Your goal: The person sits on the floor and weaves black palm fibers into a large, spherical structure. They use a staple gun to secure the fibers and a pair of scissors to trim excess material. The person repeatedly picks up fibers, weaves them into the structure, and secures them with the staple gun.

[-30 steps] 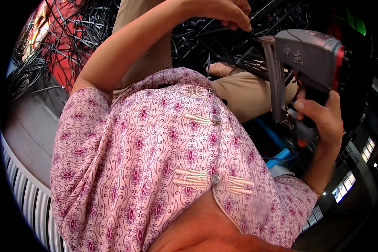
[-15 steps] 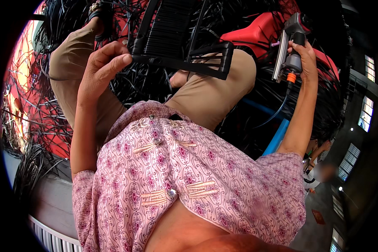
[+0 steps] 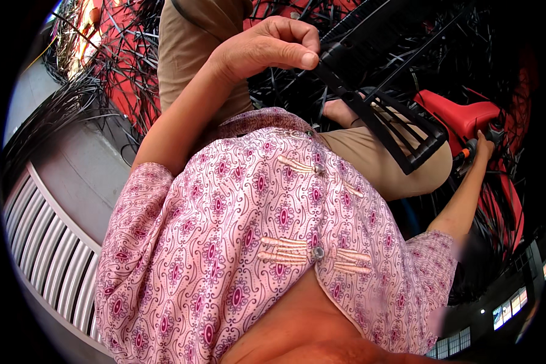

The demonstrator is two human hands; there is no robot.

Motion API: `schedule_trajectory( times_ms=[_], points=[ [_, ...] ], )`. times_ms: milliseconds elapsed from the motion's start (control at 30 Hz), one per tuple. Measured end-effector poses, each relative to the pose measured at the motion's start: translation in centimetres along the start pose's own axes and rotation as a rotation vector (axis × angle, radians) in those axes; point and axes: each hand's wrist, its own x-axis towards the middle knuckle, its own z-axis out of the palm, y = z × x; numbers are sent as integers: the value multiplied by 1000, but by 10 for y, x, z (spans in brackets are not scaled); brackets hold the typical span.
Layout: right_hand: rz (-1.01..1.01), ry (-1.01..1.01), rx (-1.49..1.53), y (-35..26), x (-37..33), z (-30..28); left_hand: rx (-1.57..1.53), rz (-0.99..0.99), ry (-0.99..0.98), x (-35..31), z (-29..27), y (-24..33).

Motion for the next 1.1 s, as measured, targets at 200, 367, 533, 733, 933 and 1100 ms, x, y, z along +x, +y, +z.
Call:
schedule_trajectory(
  times_ms=[200, 367, 533, 733, 933, 1100],
  points=[
    [-634, -382, 738, -111, -263, -131, -109, -51, -4, 7, -10, -15],
    [-1065, -301, 698, -131, -413, -113, -91, 7, 69, 17, -19, -22],
    [-1338, 396, 276, -169, -447, -68, 1027, 533, 276, 29, -2, -12],
    [-1344, 463, 254, -202, -429, -67, 1321, 418, 359, 30, 8, -30],
    [-1057, 567, 605, -222, -376, -146, 1366, 543, 512, 63, -14, -38],
    [-913, 483, 862, -226, -281, -239, 1454, 709, 658, 103, -55, -37]
  ],
)
